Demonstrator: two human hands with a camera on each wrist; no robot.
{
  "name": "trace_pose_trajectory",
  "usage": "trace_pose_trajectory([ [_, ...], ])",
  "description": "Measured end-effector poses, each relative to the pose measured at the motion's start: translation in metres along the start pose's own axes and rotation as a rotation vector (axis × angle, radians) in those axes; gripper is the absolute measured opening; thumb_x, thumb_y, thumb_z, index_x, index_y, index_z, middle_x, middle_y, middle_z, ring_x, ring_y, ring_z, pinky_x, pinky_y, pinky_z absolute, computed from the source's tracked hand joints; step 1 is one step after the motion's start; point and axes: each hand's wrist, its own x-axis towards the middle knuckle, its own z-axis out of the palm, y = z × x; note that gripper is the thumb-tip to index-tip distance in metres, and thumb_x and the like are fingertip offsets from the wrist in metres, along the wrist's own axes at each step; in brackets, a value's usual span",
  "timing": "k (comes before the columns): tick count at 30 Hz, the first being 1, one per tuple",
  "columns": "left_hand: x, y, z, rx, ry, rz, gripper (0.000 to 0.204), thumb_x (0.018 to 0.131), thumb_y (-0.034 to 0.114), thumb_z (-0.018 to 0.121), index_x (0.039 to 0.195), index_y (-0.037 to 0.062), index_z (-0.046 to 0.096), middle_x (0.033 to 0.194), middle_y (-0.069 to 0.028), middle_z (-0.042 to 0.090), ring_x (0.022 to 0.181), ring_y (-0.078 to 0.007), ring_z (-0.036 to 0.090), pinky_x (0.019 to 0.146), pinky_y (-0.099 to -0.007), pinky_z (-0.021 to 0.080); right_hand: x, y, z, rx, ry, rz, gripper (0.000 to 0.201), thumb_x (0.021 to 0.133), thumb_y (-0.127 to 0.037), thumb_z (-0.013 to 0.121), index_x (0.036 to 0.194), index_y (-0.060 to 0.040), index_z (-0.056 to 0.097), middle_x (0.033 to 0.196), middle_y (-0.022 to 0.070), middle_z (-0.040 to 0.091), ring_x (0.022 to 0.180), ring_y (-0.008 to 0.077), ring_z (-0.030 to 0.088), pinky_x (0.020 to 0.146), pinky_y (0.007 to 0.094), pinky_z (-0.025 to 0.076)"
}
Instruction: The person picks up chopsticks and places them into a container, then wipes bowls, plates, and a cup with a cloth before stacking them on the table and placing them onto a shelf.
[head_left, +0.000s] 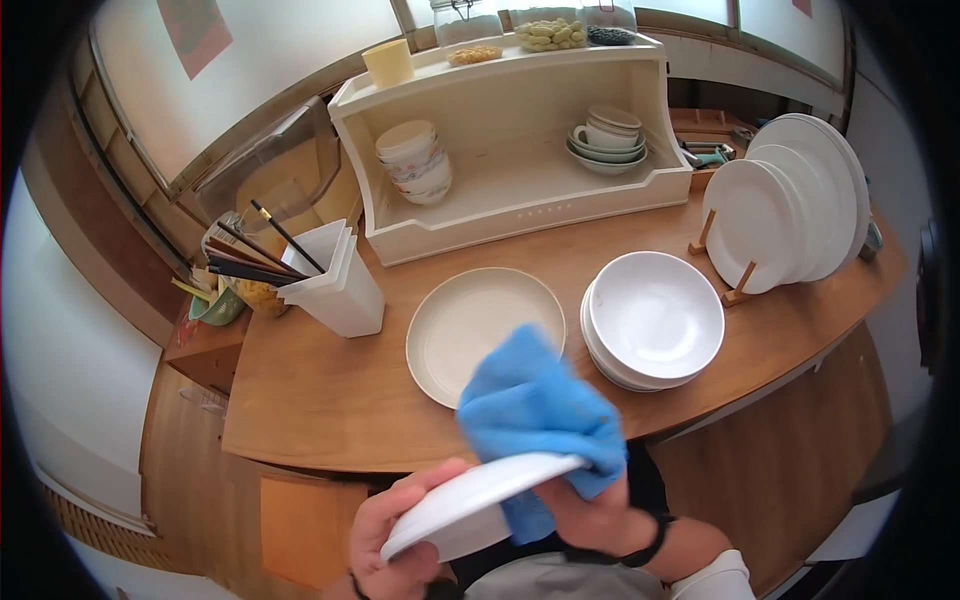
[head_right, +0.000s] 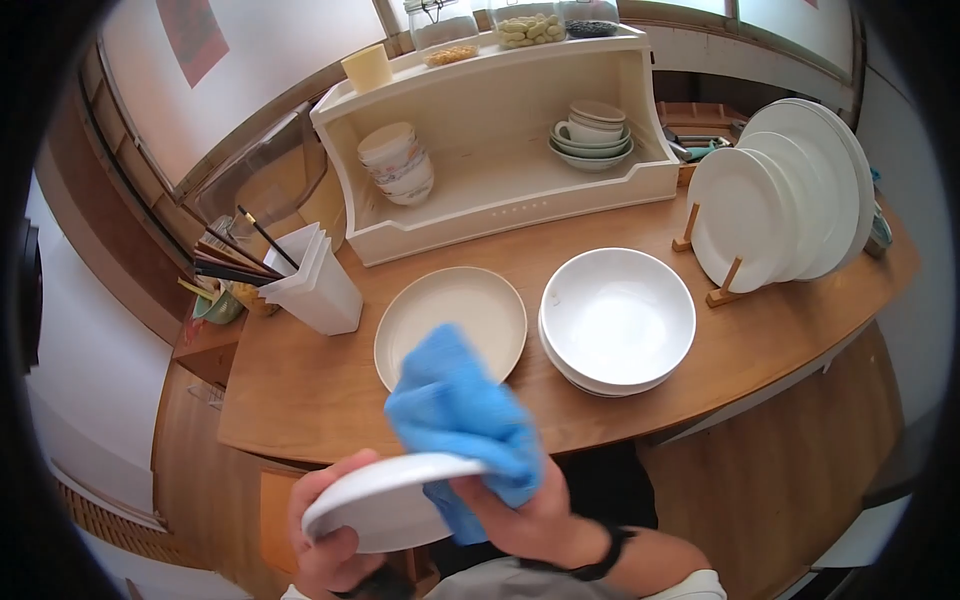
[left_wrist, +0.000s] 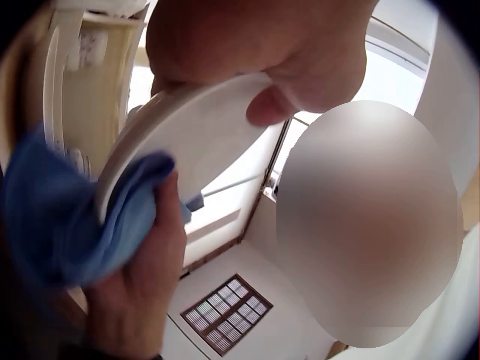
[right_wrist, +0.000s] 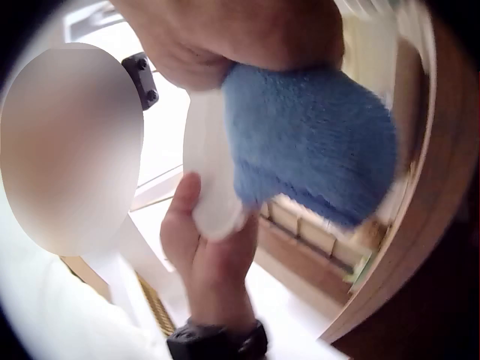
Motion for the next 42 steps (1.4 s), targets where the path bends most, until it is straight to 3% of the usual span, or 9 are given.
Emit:
trace_pose_trajectory([
  [2,-0.009,-0.023,0.023,-0.181,0.309,0.198,0.063,0.079,0.015,0.072,0.135,0.0198,0.043,0.134,-0.0231,0.041,0.124,-0.0369,0.045,0.100,-0.0513,0.043,-0.017,0.005,0.036,0.598,0.504,0.240,0.031,0.095,-0.020,0.059,0.120,-0.0026,0.055,0.113,0.0057,0.060,0.099,0.0148,0.057,0.088,0.0288,0.046],
  [4,0.000,-0.049,0.007,0.327,0.009,0.655,0.062,0.088,0.018,0.058,0.142,0.0164,0.027,0.143,-0.0280,0.030,0.130,-0.0375,0.036,0.105,-0.0534,0.030,-0.027,0.007,0.056,0.652,0.522,0.418,0.034,0.097,-0.022,0.057,0.124,-0.0032,0.052,0.115,0.0051,0.059,0.102,0.0154,0.056,0.089,0.0286,0.045],
  [12,0.006,-0.004,-0.023,0.346,-0.149,0.196,0.051,0.085,0.018,0.068,0.130,0.0079,0.047,0.125,-0.0278,0.050,0.114,-0.0330,0.053,0.095,-0.0467,0.045,0.002,-0.017,-0.040,-0.359,-0.105,-0.023,0.035,0.087,-0.008,0.066,0.119,0.0016,0.056,0.116,0.0131,0.063,0.099,0.0187,0.062,0.087,0.0336,0.049],
  [18,0.003,-0.063,0.005,0.174,0.119,0.494,0.058,0.089,0.026,0.061,0.138,0.0152,0.032,0.140,-0.0258,0.033,0.127,-0.0363,0.039,0.103,-0.0501,0.032,-0.018,0.017,0.032,0.668,0.522,0.384,0.032,0.095,-0.019,0.060,0.122,-0.0027,0.053,0.117,0.0056,0.058,0.110,0.0140,0.052,0.096,0.0324,0.041],
  [22,0.008,-0.052,-0.002,0.348,0.043,0.476,0.059,0.090,0.024,0.062,0.137,0.0096,0.030,0.140,-0.0241,0.036,0.128,-0.0336,0.039,0.104,-0.0477,0.032,-0.030,0.026,0.032,0.633,0.289,0.584,0.039,0.096,-0.020,0.059,0.128,-0.0022,0.046,0.121,0.0050,0.056,0.112,0.0141,0.051,0.097,0.0307,0.041],
  [26,0.006,-0.012,-0.027,0.242,-0.261,0.264,0.055,0.087,0.019,0.065,0.135,0.0067,0.040,0.138,-0.0284,0.040,0.127,-0.0382,0.043,0.105,-0.0494,0.033,-0.007,0.004,-0.028,-0.085,-0.093,0.141,0.033,0.091,-0.012,0.062,0.121,-0.0007,0.055,0.113,0.0099,0.064,0.104,0.0176,0.061,0.092,0.0339,0.047],
  [31,0.002,-0.028,-0.009,0.008,0.014,0.240,0.056,0.088,0.021,0.062,0.137,0.0084,0.038,0.138,-0.0302,0.040,0.127,-0.0390,0.043,0.104,-0.0500,0.034,0.001,0.007,-0.003,0.021,0.175,-0.020,0.031,0.091,-0.014,0.064,0.118,-0.0009,0.058,0.113,0.0093,0.063,0.104,0.0178,0.059,0.091,0.0330,0.046],
  [38,-0.002,-0.048,-0.013,0.445,-0.004,0.450,0.070,0.085,0.023,0.065,0.142,0.0118,0.028,0.144,-0.0263,0.031,0.131,-0.0377,0.036,0.104,-0.0524,0.033,-0.034,0.024,0.038,0.662,0.340,0.629,0.037,0.094,-0.015,0.060,0.127,-0.0023,0.050,0.120,0.0071,0.059,0.108,0.0147,0.054,0.094,0.0308,0.043],
  [42,-0.002,-0.011,-0.021,0.085,-0.225,0.205,0.065,0.084,0.021,0.067,0.140,0.0083,0.037,0.140,-0.0274,0.037,0.128,-0.0382,0.041,0.105,-0.0504,0.033,-0.016,0.020,-0.024,-0.192,-0.115,0.002,0.037,0.085,-0.006,0.068,0.120,-0.0027,0.057,0.111,0.0127,0.065,0.097,0.0232,0.064,0.087,0.0317,0.049],
])
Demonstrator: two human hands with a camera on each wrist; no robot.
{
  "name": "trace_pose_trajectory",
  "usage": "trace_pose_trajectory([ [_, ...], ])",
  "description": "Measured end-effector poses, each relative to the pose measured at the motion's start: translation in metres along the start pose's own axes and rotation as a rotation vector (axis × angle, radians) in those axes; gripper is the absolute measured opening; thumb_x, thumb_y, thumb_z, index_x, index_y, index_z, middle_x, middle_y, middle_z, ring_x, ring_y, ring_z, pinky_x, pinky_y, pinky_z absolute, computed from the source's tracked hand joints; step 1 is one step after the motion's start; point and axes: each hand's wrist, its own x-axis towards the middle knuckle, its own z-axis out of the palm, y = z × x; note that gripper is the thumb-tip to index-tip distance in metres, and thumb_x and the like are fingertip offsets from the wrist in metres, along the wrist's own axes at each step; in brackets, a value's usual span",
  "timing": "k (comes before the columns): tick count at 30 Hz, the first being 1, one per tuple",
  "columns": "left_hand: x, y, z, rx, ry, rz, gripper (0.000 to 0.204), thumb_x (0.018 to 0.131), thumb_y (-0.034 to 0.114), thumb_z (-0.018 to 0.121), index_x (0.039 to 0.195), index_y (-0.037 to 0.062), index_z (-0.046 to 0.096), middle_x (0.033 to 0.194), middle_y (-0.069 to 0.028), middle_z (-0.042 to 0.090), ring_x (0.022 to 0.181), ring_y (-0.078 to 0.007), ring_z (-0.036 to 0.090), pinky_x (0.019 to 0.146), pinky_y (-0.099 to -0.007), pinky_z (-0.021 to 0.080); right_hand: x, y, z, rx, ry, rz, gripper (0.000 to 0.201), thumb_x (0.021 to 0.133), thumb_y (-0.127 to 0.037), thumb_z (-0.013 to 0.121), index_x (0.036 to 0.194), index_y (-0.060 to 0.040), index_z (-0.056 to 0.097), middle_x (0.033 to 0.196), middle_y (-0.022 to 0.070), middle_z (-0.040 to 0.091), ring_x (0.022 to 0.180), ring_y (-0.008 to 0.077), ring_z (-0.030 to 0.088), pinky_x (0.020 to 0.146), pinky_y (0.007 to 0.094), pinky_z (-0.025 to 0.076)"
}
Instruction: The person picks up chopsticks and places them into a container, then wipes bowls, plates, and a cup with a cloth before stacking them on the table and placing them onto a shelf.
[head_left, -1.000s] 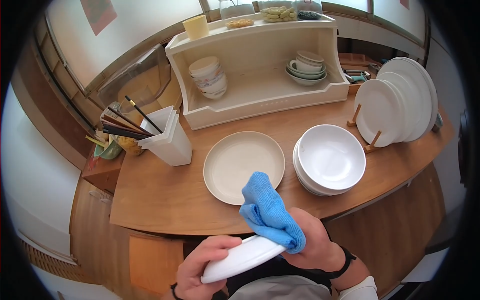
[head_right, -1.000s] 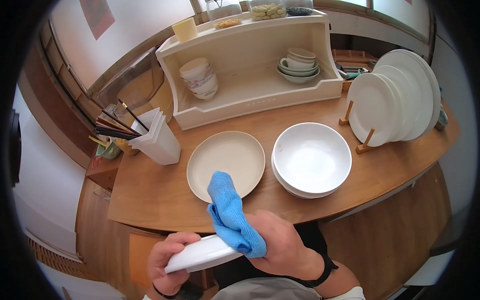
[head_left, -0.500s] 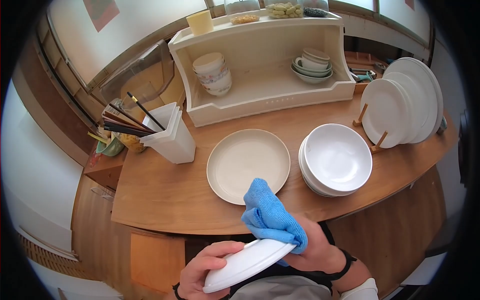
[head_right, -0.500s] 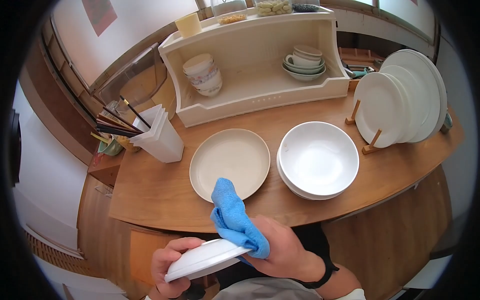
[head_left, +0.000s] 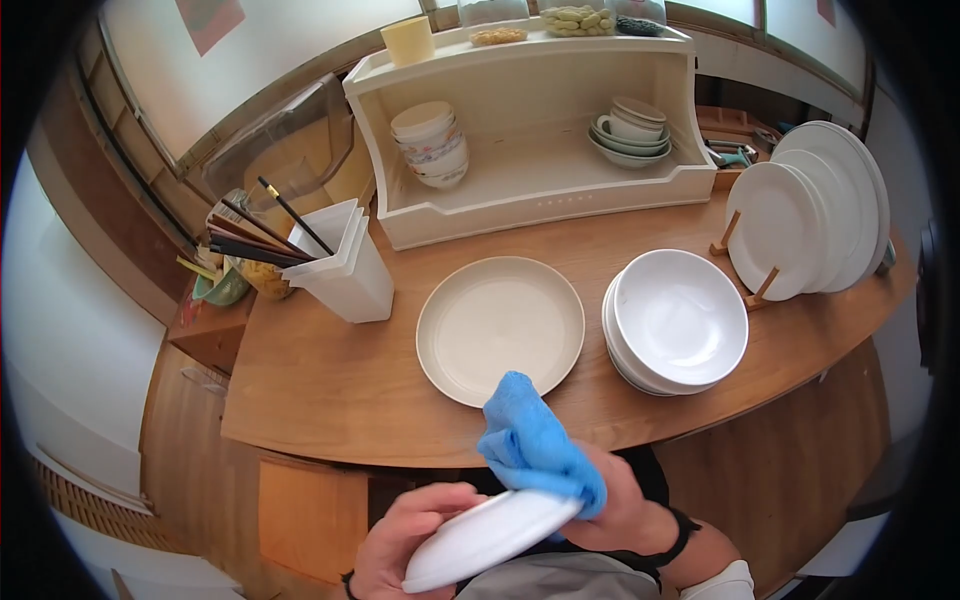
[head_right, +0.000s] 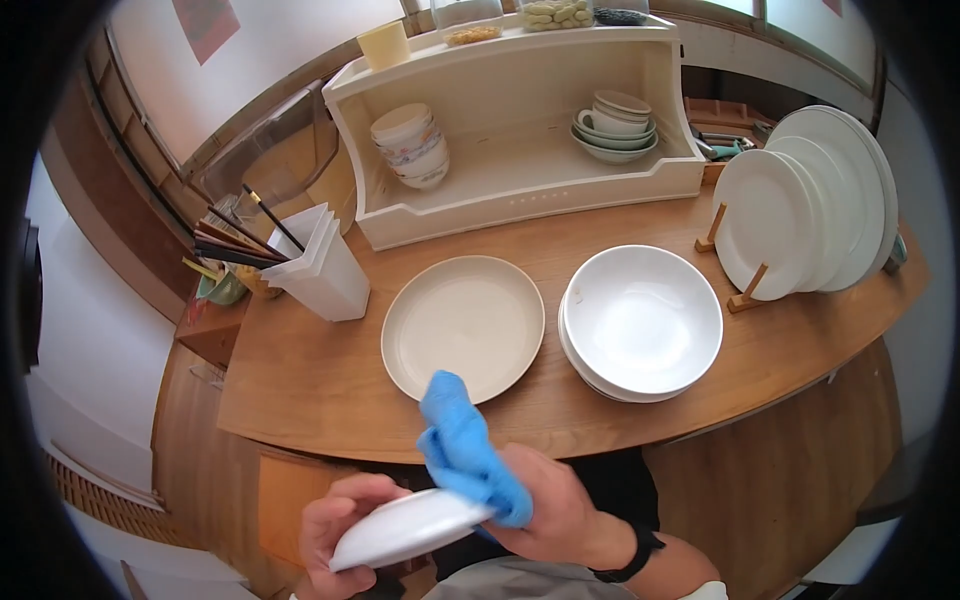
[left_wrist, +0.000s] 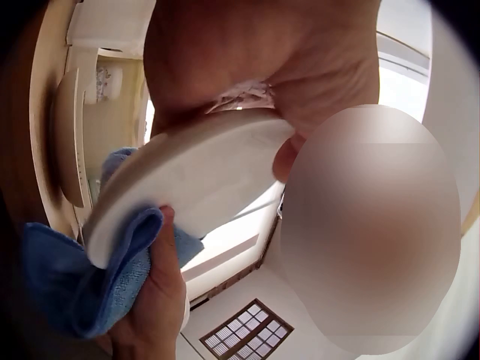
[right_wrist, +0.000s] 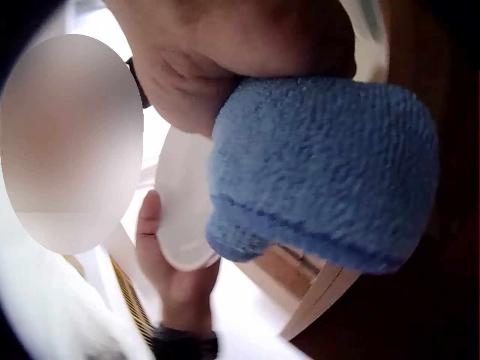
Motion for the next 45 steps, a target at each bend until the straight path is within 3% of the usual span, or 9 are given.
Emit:
trace_pose_trajectory([
  [5,0.006,0.012,0.016,-0.018,0.204,-0.225,0.069,0.083,0.036,0.068,0.135,-0.0015,0.042,0.139,-0.0273,0.041,0.129,-0.0367,0.043,0.106,-0.0458,0.035,0.006,-0.005,0.028,0.148,0.267,-0.037,0.033,0.084,-0.007,0.069,0.116,-0.0022,0.060,0.111,0.0105,0.063,0.103,0.0195,0.060,0.090,0.0318,0.046],
  [8,-0.006,-0.023,0.020,0.170,0.277,0.024,0.075,0.084,0.039,0.067,0.140,0.0015,0.033,0.141,-0.0266,0.038,0.130,-0.0368,0.041,0.107,-0.0450,0.032,-0.008,-0.017,0.071,0.919,0.540,0.450,0.035,0.092,-0.014,0.062,0.124,-0.0016,0.053,0.120,0.0080,0.059,0.112,0.0160,0.053,0.097,0.0316,0.041],
  [17,0.000,0.000,-0.001,0.051,-0.072,0.013,0.074,0.084,0.033,0.070,0.144,0.0100,0.033,0.146,-0.0278,0.030,0.134,-0.0405,0.036,0.108,-0.0510,0.030,0.001,-0.017,-0.011,-0.067,-0.027,0.084,0.038,0.083,-0.004,0.068,0.119,-0.0004,0.058,0.114,0.0152,0.061,0.109,0.0264,0.059,0.092,0.0341,0.045],
  [24,-0.004,-0.031,0.026,-0.170,0.396,0.008,0.076,0.081,0.035,0.072,0.141,0.0063,0.034,0.145,-0.0256,0.035,0.134,-0.0366,0.038,0.110,-0.0491,0.028,-0.015,-0.003,0.072,0.878,0.569,0.454,0.046,0.091,-0.016,0.066,0.131,-0.0024,0.047,0.119,0.0083,0.058,0.110,0.0173,0.054,0.096,0.0328,0.042],
  [34,-0.015,-0.005,-0.006,-0.012,0.085,-0.111,0.070,0.083,0.030,0.069,0.139,0.0098,0.032,0.143,-0.0255,0.035,0.131,-0.0412,0.038,0.101,-0.0567,0.039,0.006,-0.020,-0.004,0.027,-0.049,0.124,0.047,0.083,-0.006,0.069,0.125,0.0025,0.050,0.116,0.0172,0.060,0.104,0.0252,0.062,0.090,0.0341,0.047],
  [38,-0.004,0.010,0.002,-0.146,-0.059,-0.071,0.072,0.085,0.035,0.068,0.140,0.0056,0.034,0.143,-0.0311,0.033,0.134,-0.0409,0.035,0.109,-0.0522,0.029,0.007,-0.014,0.008,0.040,-0.011,0.044,0.047,0.080,-0.003,0.069,0.123,0.0035,0.052,0.117,0.0187,0.060,0.103,0.0279,0.063,0.089,0.0345,0.048],
  [40,-0.006,0.005,0.001,-0.122,0.019,-0.074,0.071,0.086,0.037,0.067,0.140,0.0053,0.034,0.143,-0.0305,0.033,0.134,-0.0404,0.035,0.109,-0.0523,0.029,0.018,-0.027,0.038,1.050,0.436,0.544,0.044,0.081,-0.002,0.068,0.122,0.0036,0.054,0.117,0.0172,0.060,0.107,0.0265,0.061,0.093,0.0348,0.046],
  [41,-0.009,0.002,0.001,-0.099,0.091,-0.081,0.071,0.087,0.039,0.065,0.140,0.0051,0.034,0.143,-0.0298,0.034,0.134,-0.0400,0.036,0.108,-0.0524,0.029,0.005,-0.020,0.033,0.270,0.079,0.047,0.037,0.090,-0.004,0.058,0.126,-0.0001,0.052,0.126,0.0122,0.056,0.116,0.0207,0.054,0.100,0.0333,0.041],
  [45,-0.015,-0.030,0.017,0.101,0.290,0.185,0.068,0.090,0.041,0.055,0.143,0.0073,0.028,0.144,-0.0262,0.035,0.131,-0.0386,0.038,0.108,-0.0510,0.028,-0.012,-0.027,0.073,0.734,0.127,0.389,0.049,0.088,-0.009,0.064,0.133,-0.0019,0.044,0.127,0.0104,0.054,0.117,0.0192,0.053,0.100,0.0347,0.041],
])
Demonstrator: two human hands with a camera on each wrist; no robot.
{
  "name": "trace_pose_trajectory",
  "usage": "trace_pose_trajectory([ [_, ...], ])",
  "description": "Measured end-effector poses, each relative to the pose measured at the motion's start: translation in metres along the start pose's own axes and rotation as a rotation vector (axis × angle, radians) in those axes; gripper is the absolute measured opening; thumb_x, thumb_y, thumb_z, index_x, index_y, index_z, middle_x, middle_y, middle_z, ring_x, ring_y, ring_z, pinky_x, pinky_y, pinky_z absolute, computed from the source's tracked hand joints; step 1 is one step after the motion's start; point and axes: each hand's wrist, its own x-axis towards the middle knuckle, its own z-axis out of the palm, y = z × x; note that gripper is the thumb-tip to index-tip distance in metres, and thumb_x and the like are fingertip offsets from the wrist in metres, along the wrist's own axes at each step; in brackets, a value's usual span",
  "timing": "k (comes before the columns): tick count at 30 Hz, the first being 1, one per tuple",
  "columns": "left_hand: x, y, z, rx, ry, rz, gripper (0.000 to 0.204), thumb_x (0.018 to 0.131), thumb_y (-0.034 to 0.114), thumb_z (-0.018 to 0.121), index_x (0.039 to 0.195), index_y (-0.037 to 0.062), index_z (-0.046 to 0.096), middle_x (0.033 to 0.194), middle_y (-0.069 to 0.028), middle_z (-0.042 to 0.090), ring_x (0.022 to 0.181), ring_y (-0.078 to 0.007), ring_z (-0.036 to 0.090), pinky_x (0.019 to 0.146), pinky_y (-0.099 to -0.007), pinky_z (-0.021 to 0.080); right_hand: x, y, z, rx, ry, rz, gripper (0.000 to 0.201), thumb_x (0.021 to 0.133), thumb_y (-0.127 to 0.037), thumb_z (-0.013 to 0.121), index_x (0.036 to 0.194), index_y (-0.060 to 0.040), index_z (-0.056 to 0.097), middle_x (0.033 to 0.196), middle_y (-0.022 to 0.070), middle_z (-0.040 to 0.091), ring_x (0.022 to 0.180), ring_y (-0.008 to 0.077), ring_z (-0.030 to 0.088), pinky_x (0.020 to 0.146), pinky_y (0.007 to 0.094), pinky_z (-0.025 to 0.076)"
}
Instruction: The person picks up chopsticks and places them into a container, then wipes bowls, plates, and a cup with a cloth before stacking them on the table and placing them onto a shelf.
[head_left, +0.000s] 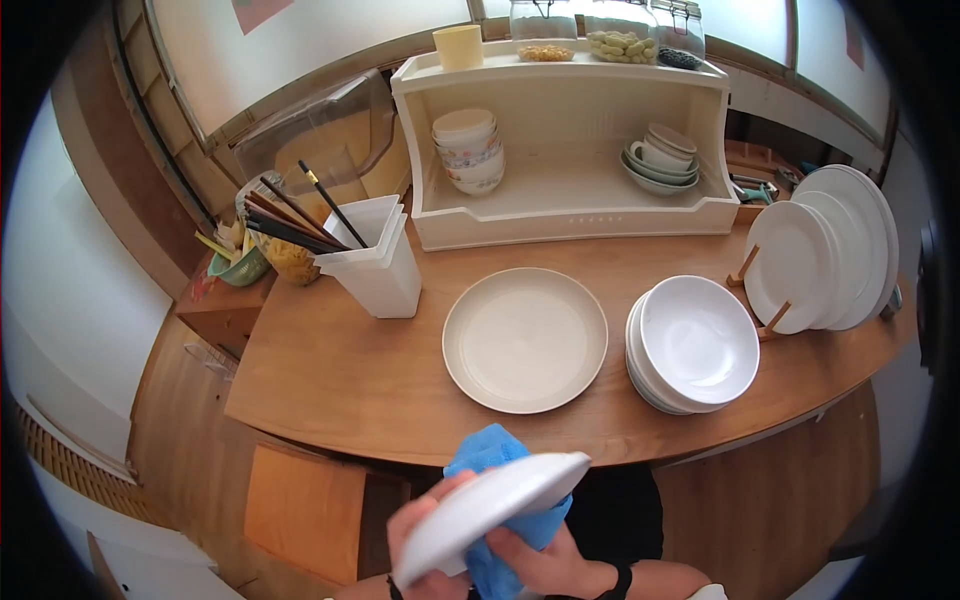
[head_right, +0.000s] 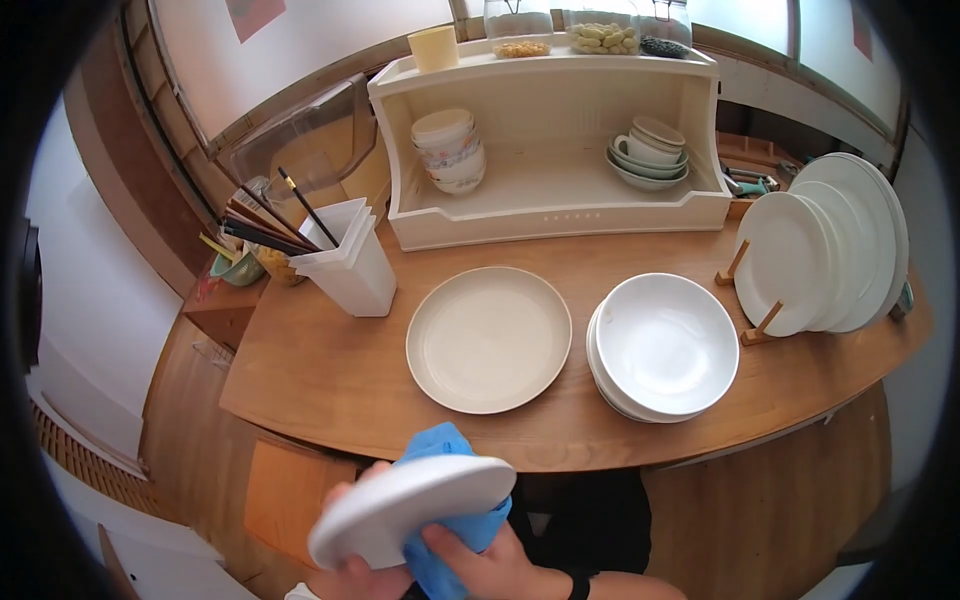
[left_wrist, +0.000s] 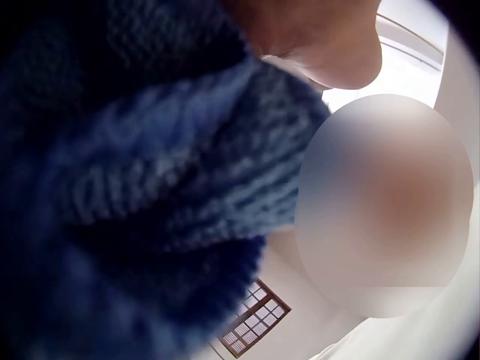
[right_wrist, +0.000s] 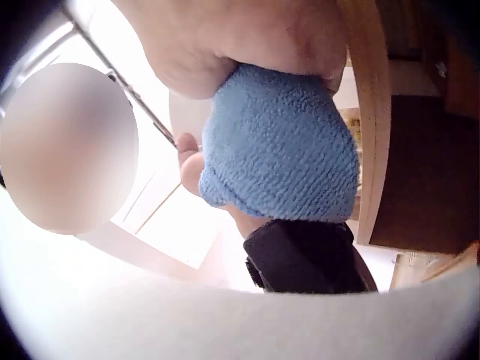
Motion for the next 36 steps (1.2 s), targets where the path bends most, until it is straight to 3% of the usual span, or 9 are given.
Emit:
trace_pose_trajectory([
  [7,0.015,0.022,-0.018,0.043,-0.331,0.071,0.070,0.089,0.040,0.064,0.143,0.0108,0.030,0.138,-0.0294,0.037,0.127,-0.0424,0.043,0.103,-0.0509,0.038,0.012,-0.056,-0.058,-0.564,-0.034,-0.030,0.050,0.081,-0.009,0.070,0.127,-0.0003,0.052,0.117,0.0123,0.061,0.103,0.0256,0.062,0.092,0.0368,0.047],
  [8,0.017,0.026,-0.025,0.100,-0.357,0.050,0.063,0.091,0.036,0.062,0.141,0.0100,0.034,0.139,-0.0294,0.038,0.128,-0.0429,0.042,0.103,-0.0507,0.039,0.019,-0.069,-0.058,-1.031,-0.123,-0.454,0.039,0.082,-0.013,0.069,0.117,0.0015,0.059,0.116,0.0131,0.062,0.101,0.0251,0.062,0.090,0.0366,0.047],
  [11,0.013,0.019,-0.021,0.004,-0.237,-0.062,0.059,0.093,0.034,0.060,0.140,0.0090,0.035,0.141,-0.0291,0.037,0.129,-0.0419,0.041,0.104,-0.0502,0.037,0.026,-0.047,-0.018,-0.032,0.321,-0.114,0.033,0.081,-0.017,0.070,0.108,0.0015,0.064,0.112,0.0128,0.062,0.100,0.0237,0.061,0.087,0.0362,0.048],
  [12,0.010,0.011,-0.010,-0.191,-0.065,-0.129,0.057,0.094,0.032,0.058,0.139,0.0071,0.036,0.143,-0.0285,0.036,0.130,-0.0399,0.041,0.106,-0.0499,0.035,0.025,-0.056,-0.030,-0.805,0.111,-0.512,0.026,0.080,-0.004,0.067,0.105,0.0016,0.065,0.111,0.0177,0.061,0.100,0.0276,0.060,0.090,0.0332,0.045],
  [15,0.005,-0.010,0.012,-0.137,0.075,0.008,0.056,0.096,0.032,0.051,0.140,0.0016,0.032,0.142,-0.0255,0.038,0.131,-0.0338,0.039,0.108,-0.0455,0.031,0.007,0.007,-0.009,0.115,0.420,-0.159,0.035,0.090,-0.015,0.065,0.120,0.0000,0.055,0.116,0.0081,0.059,0.104,0.0167,0.055,0.093,0.0309,0.042],
  [16,0.000,-0.008,0.023,-0.438,0.230,-0.035,0.060,0.084,0.011,0.065,0.137,0.0076,0.036,0.140,-0.0268,0.037,0.131,-0.0369,0.038,0.110,-0.0511,0.028,0.003,0.015,-0.007,0.118,0.420,-0.155,0.035,0.090,-0.015,0.065,0.120,0.0000,0.055,0.116,0.0081,0.059,0.104,0.0167,0.055,0.093,0.0309,0.042],
  [21,0.011,-0.017,-0.014,-0.387,0.373,-0.359,0.058,0.091,0.028,0.051,0.140,0.0005,0.034,0.136,-0.0203,0.047,0.126,-0.0363,0.045,0.106,-0.0496,0.035,-0.007,0.004,-0.034,-0.062,0.063,0.151,0.057,0.091,-0.024,0.065,0.136,-0.0007,0.039,0.128,0.0069,0.053,0.118,0.0157,0.048,0.100,0.0338,0.039],
  [29,0.030,-0.006,-0.019,-0.362,0.500,-0.453,0.058,0.096,0.034,0.044,0.141,-0.0006,0.031,0.138,-0.0189,0.044,0.126,-0.0340,0.045,0.107,-0.0474,0.035,0.007,-0.050,-0.036,-0.647,0.197,-0.506,0.054,0.095,-0.032,0.054,0.131,0.0063,0.042,0.129,0.0195,0.050,0.118,0.0301,0.051,0.099,0.0406,0.041],
  [36,0.002,0.001,0.015,0.147,0.190,-0.231,0.073,0.096,0.043,0.049,0.145,-0.0020,0.019,0.142,-0.0187,0.036,0.130,-0.0263,0.039,0.109,-0.0412,0.030,0.016,-0.032,-0.006,-1.196,-0.087,-0.672,0.045,0.065,-0.008,0.070,0.109,0.0000,0.062,0.125,0.0245,0.051,0.111,0.0446,0.053,0.094,0.0486,0.045],
])
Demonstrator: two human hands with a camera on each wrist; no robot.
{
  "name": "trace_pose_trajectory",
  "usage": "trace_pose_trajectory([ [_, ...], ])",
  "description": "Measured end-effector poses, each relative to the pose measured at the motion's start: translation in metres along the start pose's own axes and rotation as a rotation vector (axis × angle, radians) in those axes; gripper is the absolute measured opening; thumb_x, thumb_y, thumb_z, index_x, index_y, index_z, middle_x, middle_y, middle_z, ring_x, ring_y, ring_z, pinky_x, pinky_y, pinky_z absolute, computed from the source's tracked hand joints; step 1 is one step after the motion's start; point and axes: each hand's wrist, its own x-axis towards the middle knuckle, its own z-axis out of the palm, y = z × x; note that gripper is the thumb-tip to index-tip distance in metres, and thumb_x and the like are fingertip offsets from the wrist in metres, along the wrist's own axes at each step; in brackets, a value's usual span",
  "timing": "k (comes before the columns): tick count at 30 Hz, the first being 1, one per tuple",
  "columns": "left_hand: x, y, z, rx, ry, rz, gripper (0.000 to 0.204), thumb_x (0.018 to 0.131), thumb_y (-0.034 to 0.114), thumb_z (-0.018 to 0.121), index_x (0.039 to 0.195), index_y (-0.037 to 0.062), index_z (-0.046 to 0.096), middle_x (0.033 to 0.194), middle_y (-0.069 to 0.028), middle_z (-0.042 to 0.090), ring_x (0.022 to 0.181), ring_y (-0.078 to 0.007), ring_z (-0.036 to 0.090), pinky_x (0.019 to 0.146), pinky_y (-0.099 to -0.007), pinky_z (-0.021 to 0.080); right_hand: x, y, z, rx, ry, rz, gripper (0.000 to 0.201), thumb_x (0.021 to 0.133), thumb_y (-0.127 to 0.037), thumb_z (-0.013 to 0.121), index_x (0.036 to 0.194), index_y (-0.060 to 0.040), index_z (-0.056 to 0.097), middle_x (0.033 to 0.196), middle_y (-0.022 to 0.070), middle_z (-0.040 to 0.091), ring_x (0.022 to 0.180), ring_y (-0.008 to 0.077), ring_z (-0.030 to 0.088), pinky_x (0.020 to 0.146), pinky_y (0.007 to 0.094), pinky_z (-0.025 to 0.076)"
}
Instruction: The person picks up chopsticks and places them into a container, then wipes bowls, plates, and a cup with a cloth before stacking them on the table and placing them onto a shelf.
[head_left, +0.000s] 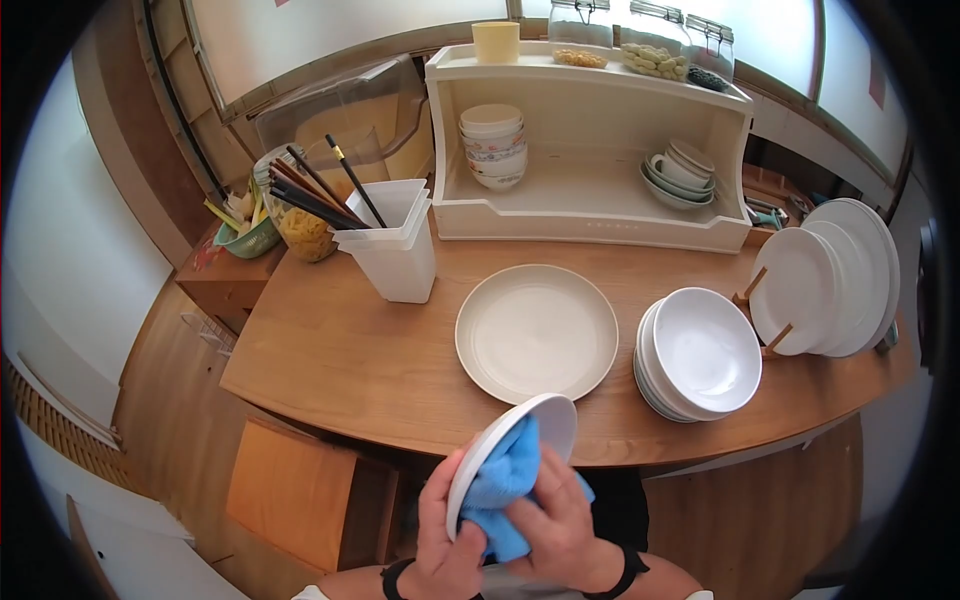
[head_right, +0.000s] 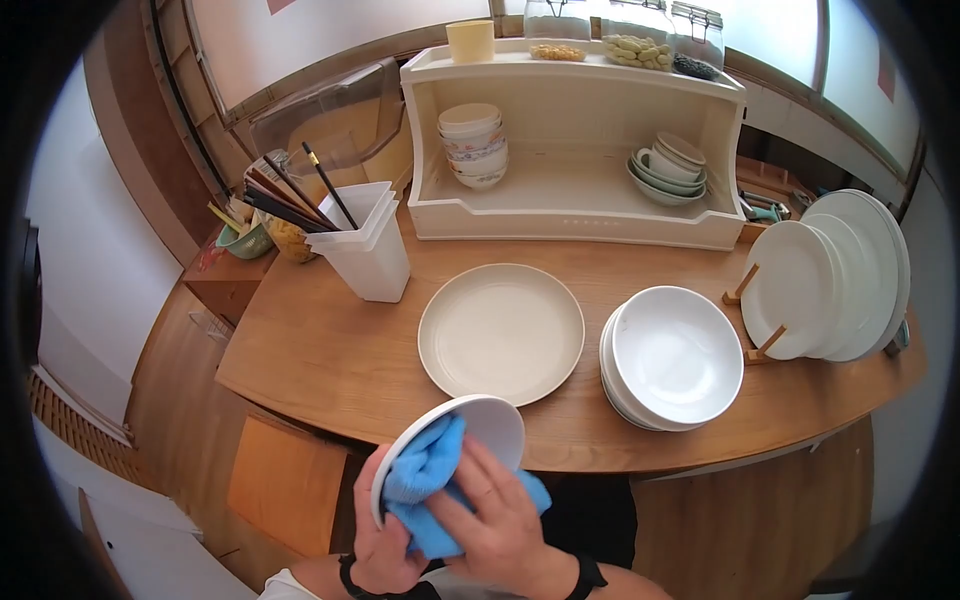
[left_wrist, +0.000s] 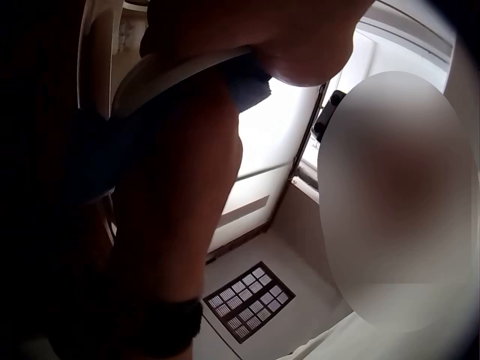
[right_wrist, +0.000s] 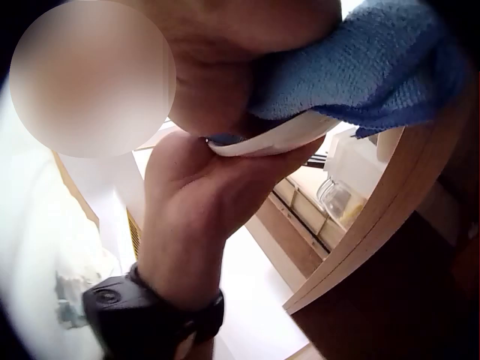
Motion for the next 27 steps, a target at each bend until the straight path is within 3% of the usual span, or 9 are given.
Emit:
trace_pose_trajectory([
  [3,0.009,0.011,-0.013,-0.026,0.009,-0.057,0.070,0.096,0.041,0.050,0.144,-0.0016,0.022,0.140,-0.0182,0.038,0.128,-0.0267,0.041,0.108,-0.0403,0.032,0.001,-0.005,-0.006,0.035,0.003,-0.084,0.043,0.073,-0.015,0.073,0.112,-0.0038,0.060,0.114,0.0140,0.058,0.101,0.0334,0.058,0.089,0.0425,0.047],
  [6,0.010,0.005,-0.011,-0.163,0.015,-0.132,0.069,0.096,0.040,0.051,0.143,-0.0013,0.024,0.140,-0.0180,0.039,0.127,-0.0266,0.042,0.107,-0.0419,0.033,0.002,-0.001,-0.016,-0.037,-0.317,-0.019,0.051,0.057,-0.006,0.069,0.107,-0.0039,0.063,0.114,0.0164,0.057,0.096,0.0362,0.058,0.081,0.0419,0.050],
  [11,-0.011,-0.025,0.007,-0.073,0.001,-0.012,0.063,0.096,0.037,0.050,0.141,-0.0023,0.027,0.138,-0.0221,0.041,0.128,-0.0280,0.040,0.107,-0.0410,0.031,0.004,0.011,-0.021,-0.266,-0.033,0.178,0.047,0.057,-0.004,0.068,0.104,-0.0014,0.064,0.103,0.0155,0.056,0.086,0.0343,0.055,0.074,0.0389,0.048],
  [13,-0.008,-0.028,0.008,0.035,0.018,0.051,0.066,0.096,0.040,0.049,0.140,-0.0053,0.029,0.134,-0.0183,0.045,0.121,-0.0241,0.045,0.103,-0.0388,0.034,-0.001,0.006,-0.013,-0.036,0.025,0.167,0.045,0.059,-0.006,0.067,0.103,0.0006,0.064,0.103,0.0184,0.056,0.089,0.0360,0.055,0.078,0.0401,0.047],
  [17,-0.001,-0.006,-0.004,-0.094,-0.012,-0.042,0.067,0.095,0.040,0.051,0.142,-0.0003,0.026,0.134,-0.0190,0.044,0.122,-0.0291,0.047,0.105,-0.0429,0.035,0.000,-0.004,-0.014,0.283,-0.229,0.137,0.049,0.066,-0.015,0.070,0.112,-0.0025,0.060,0.111,0.0181,0.058,0.100,0.0399,0.057,0.087,0.0447,0.047],
  [21,-0.001,-0.013,-0.012,-0.051,0.137,0.123,0.067,0.095,0.040,0.048,0.142,-0.0019,0.026,0.134,-0.0205,0.044,0.122,-0.0306,0.047,0.103,-0.0441,0.038,0.015,0.006,-0.035,0.082,-0.448,-0.007,0.045,0.063,-0.009,0.069,0.106,0.0000,0.062,0.102,0.0202,0.057,0.093,0.0357,0.057,0.081,0.0400,0.048],
  [23,0.000,-0.013,-0.015,-0.070,0.188,0.224,0.067,0.095,0.041,0.048,0.141,-0.0025,0.027,0.135,-0.0211,0.043,0.123,-0.0312,0.047,0.103,-0.0446,0.039,0.012,0.014,-0.049,-0.119,-0.329,0.120,0.046,0.064,-0.008,0.069,0.109,-0.0024,0.061,0.102,0.0200,0.057,0.092,0.0333,0.059,0.080,0.0373,0.048],
  [25,0.004,-0.005,-0.019,-0.063,0.213,0.144,0.067,0.096,0.043,0.046,0.141,-0.0027,0.027,0.136,-0.0230,0.043,0.122,-0.0324,0.048,0.102,-0.0458,0.039,0.007,0.024,-0.057,-0.105,0.071,0.087,0.066,0.058,0.001,0.070,0.122,0.0009,0.053,0.114,0.0190,0.055,0.087,0.0349,0.058,0.076,0.0381,0.049],
  [27,0.007,-0.003,-0.025,-0.080,0.133,0.157,0.065,0.095,0.040,0.049,0.140,-0.0020,0.029,0.136,-0.0244,0.043,0.122,-0.0328,0.049,0.103,-0.0463,0.039,-0.029,0.029,-0.032,0.567,0.489,0.316,0.078,0.067,-0.002,0.076,0.136,0.0042,0.039,0.132,0.0297,0.042,0.103,0.0380,0.059,0.088,0.0415,0.049],
])
